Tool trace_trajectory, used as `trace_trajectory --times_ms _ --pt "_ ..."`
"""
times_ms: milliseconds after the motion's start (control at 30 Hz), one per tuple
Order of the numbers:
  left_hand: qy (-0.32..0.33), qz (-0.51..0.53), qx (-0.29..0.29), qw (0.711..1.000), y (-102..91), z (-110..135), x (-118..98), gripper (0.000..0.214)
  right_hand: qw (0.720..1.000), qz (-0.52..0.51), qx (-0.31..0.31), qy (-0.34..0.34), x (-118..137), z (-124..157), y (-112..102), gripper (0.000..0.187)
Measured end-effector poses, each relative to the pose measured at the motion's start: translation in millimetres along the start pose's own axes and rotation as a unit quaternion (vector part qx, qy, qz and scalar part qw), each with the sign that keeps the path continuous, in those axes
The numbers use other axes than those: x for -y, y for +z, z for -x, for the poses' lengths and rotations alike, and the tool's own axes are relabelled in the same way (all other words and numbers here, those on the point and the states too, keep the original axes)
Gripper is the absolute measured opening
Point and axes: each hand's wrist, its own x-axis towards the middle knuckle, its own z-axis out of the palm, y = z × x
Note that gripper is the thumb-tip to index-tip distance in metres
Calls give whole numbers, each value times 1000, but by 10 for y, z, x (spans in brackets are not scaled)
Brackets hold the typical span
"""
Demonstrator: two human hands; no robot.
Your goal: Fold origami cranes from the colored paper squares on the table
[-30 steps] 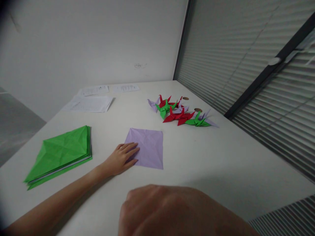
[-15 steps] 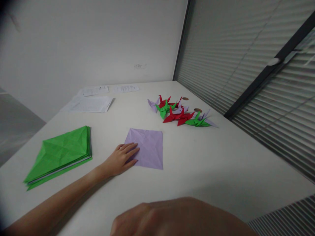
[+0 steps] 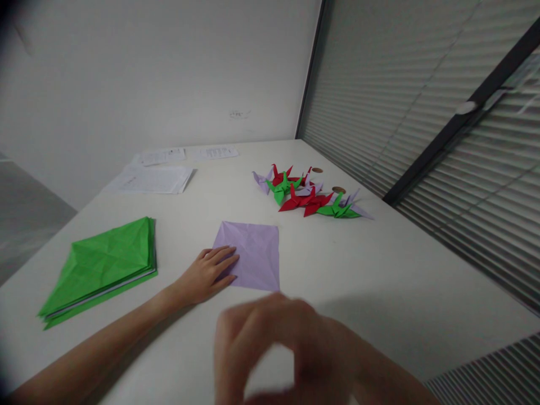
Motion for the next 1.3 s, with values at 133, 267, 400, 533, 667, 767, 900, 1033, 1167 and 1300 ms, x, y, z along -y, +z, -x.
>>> trace_trajectory --times_ms 133,267,400,533,667,767,900,1033,1167,1300 --pt "5 16 -19 1000 -66 -25 24 43 937 177 -292 76 -745 8 -392 22" --pt "-83 -8 -85 993 -69 -36 158 34 812 431 -351 179 -1464 235 -657 31" --pt "-174 -26 -88 980 -30 -17 288 36 795 507 -242 229 -1726 398 -629 38" --pt "-195 82 -68 975 14 -20 339 37 794 528 -171 250 -1754 401 -509 37" --pt "-229 355 -75 903 8 -54 327 47 791 527 -162 264 -1784 383 -447 37" --pt "-323 487 -139 799 -33 -78 296 64 790 526 -169 267 -1788 383 -427 37" --pt "-375 614 -100 687 -99 -101 228 74 806 501 -173 265 -1775 371 -411 36" --pt "-284 667 -55 687 -159 -118 145 52 862 368 -250 243 -1815 347 -443 49" --pt "-235 658 -69 712 -195 -132 102 39 869 169 -369 283 -1823 332 -530 69" --pt "-184 615 -107 759 -234 -128 89 30 882 6 -382 275 -1660 315 -592 51"
